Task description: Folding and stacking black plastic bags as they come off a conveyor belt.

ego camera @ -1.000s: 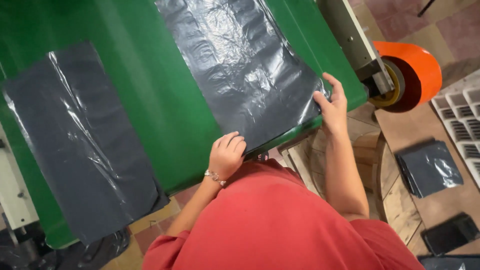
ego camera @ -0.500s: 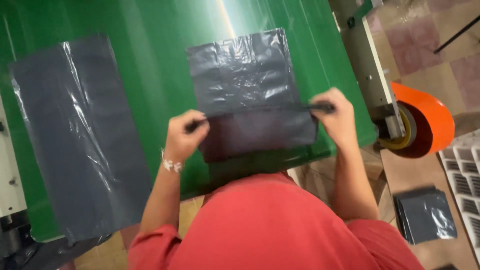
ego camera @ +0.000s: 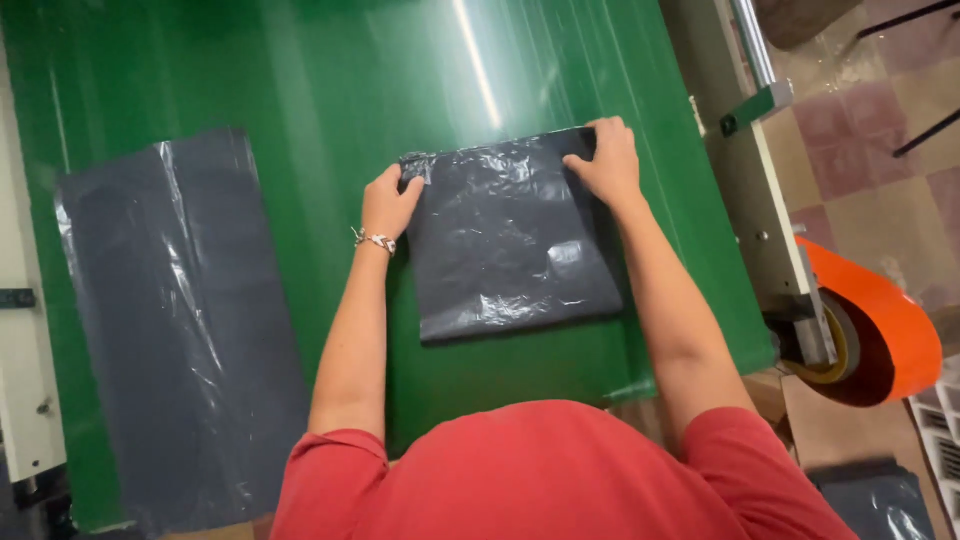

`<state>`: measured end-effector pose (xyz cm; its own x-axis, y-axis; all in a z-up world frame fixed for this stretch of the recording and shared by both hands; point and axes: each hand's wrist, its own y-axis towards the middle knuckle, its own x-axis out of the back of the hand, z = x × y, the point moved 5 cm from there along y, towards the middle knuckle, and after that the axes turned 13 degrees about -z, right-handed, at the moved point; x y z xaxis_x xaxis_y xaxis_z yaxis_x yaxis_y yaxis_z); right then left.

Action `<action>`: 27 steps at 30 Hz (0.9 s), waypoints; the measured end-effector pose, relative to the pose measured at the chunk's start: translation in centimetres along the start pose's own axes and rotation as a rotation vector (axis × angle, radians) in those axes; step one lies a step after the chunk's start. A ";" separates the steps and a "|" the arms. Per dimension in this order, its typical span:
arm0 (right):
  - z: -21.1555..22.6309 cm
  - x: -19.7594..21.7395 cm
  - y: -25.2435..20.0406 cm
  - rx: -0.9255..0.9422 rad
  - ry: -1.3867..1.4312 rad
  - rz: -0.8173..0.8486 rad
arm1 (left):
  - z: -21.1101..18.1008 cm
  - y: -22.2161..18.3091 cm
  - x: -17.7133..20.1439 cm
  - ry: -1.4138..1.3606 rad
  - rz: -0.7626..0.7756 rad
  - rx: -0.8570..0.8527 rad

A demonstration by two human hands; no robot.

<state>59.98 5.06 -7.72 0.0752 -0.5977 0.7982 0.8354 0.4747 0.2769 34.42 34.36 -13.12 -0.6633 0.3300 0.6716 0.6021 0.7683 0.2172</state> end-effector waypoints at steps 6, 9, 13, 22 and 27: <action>-0.2 -3.8 2.9 0.006 -0.095 0.180 | -10.1 -5.4 3.9 0.380 -0.359 -0.422; -2.8 -7.3 4.4 0.060 -0.203 0.330 | -12.1 -9.8 0.1 0.004 -0.117 -0.591; 1.1 -2.5 1.5 0.217 -0.250 0.163 | -11.0 -10.7 -2.1 -0.319 0.335 -0.036; 6.5 11.4 -17.8 0.494 0.212 -0.210 | -6.0 -14.0 2.8 -1.616 0.489 1.178; 3.0 9.9 -23.0 0.447 0.164 -0.295 | -1.7 -16.9 3.4 -1.286 0.285 1.034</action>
<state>39.86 -9.87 -4.54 -0.0134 -0.8224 0.5688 0.5243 0.4786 0.7043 22.75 21.58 -13.36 -0.8148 0.3151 -0.4867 0.5797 0.4498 -0.6794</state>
